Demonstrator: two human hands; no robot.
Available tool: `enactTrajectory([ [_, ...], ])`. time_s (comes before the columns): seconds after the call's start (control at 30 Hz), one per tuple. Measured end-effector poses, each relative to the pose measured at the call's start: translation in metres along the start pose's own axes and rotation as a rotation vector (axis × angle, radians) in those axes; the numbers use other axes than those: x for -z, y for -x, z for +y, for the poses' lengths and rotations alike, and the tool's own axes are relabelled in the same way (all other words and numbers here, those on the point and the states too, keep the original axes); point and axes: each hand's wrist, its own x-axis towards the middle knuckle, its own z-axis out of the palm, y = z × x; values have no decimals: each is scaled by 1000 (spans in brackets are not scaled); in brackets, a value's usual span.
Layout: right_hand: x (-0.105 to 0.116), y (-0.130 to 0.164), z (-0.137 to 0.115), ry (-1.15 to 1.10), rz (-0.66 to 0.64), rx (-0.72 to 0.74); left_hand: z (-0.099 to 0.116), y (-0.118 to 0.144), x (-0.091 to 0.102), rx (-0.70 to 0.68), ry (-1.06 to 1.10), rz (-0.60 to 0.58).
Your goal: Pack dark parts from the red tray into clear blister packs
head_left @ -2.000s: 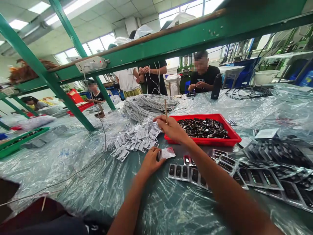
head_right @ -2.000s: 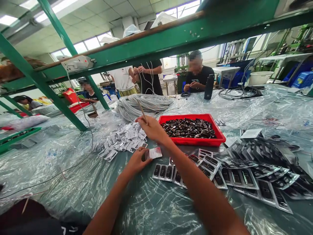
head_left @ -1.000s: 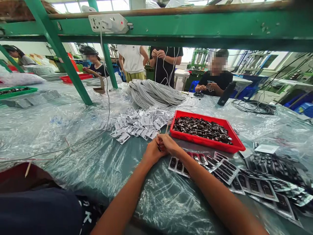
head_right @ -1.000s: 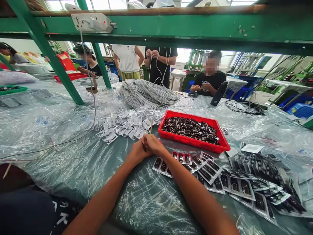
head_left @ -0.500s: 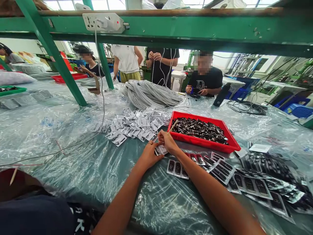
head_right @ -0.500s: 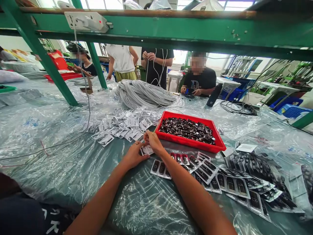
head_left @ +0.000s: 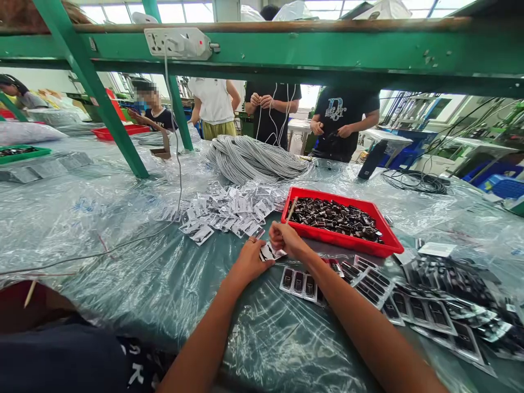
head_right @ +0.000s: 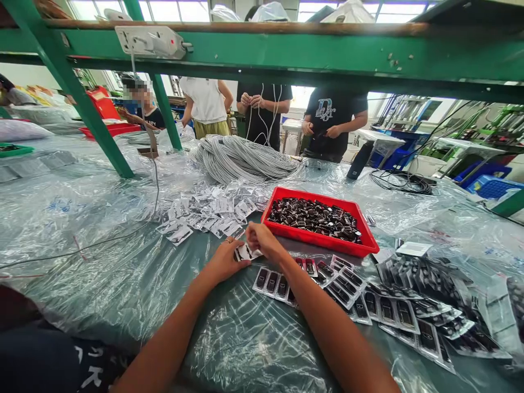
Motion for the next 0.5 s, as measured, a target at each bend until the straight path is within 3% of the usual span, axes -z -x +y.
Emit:
enactTrajectory([
  [0.1,6,-9,3,-97,189,156,5,3,0,8,-86,-2],
  [0.17,7,-13,6,-102,218,197,8,4,0,-3,-134,-9],
  [0.4,-1,-12,13,76,163,127,0,1,-7,-6,-82,31],
  [0.5,2,1,7,219,-7,-11,-4,1,-11,13,-47,64],
])
